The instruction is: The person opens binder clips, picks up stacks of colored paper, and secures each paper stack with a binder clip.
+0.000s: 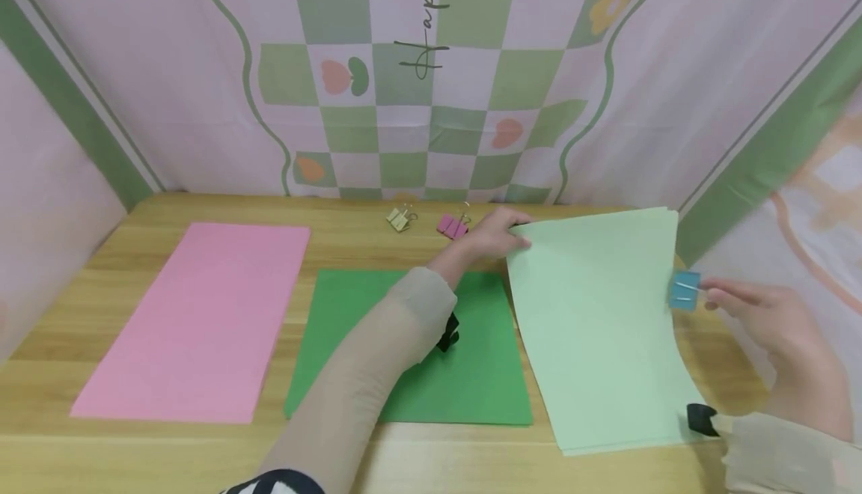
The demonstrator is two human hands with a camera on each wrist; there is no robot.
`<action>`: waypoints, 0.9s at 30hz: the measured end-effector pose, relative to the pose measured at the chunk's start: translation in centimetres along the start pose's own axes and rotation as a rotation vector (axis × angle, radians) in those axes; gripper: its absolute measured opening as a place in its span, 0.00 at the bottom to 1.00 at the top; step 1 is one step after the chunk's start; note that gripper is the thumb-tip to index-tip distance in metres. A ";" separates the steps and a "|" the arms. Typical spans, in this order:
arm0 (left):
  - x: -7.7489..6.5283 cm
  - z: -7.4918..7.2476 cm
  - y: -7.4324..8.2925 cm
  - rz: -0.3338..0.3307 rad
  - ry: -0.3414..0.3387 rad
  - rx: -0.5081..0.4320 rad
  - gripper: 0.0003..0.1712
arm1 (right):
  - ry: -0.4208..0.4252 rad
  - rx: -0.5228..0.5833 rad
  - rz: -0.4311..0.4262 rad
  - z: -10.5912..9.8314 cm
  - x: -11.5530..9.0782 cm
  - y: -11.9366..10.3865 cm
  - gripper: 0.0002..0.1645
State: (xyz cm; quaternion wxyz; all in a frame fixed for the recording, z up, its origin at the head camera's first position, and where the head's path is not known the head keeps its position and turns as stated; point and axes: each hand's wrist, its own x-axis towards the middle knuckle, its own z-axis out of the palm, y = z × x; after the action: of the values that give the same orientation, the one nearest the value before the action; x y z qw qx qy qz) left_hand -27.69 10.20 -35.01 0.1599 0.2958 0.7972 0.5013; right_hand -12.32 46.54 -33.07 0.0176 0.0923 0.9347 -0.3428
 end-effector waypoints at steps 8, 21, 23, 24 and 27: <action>-0.1 -0.1 -0.3 0.000 0.002 -0.024 0.18 | -0.023 -0.044 -0.010 0.1 0.1 -0.3 0.25; -0.3 -0.2 -0.1 -0.012 -0.015 -0.090 0.20 | -0.042 -0.069 -0.058 0.3 0.4 -0.8 0.31; -0.2 -0.2 -0.1 -0.015 -0.019 -0.096 0.21 | -0.045 -0.067 -0.074 0.4 0.5 -0.8 0.31; -0.3 -0.3 -0.1 -0.015 -0.021 -0.098 0.21 | -0.040 -0.071 -0.088 0.4 0.5 -0.8 0.30; -0.3 -0.3 -0.2 -0.015 -0.024 -0.096 0.21 | -0.038 -0.067 -0.116 0.5 0.5 -0.7 0.28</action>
State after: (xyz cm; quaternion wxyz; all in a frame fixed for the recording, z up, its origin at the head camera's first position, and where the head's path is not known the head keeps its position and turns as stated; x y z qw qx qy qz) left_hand -27.73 9.73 -35.10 0.1870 0.2877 0.7725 0.5343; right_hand -12.94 45.79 -33.09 0.0185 0.0306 0.9490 -0.3133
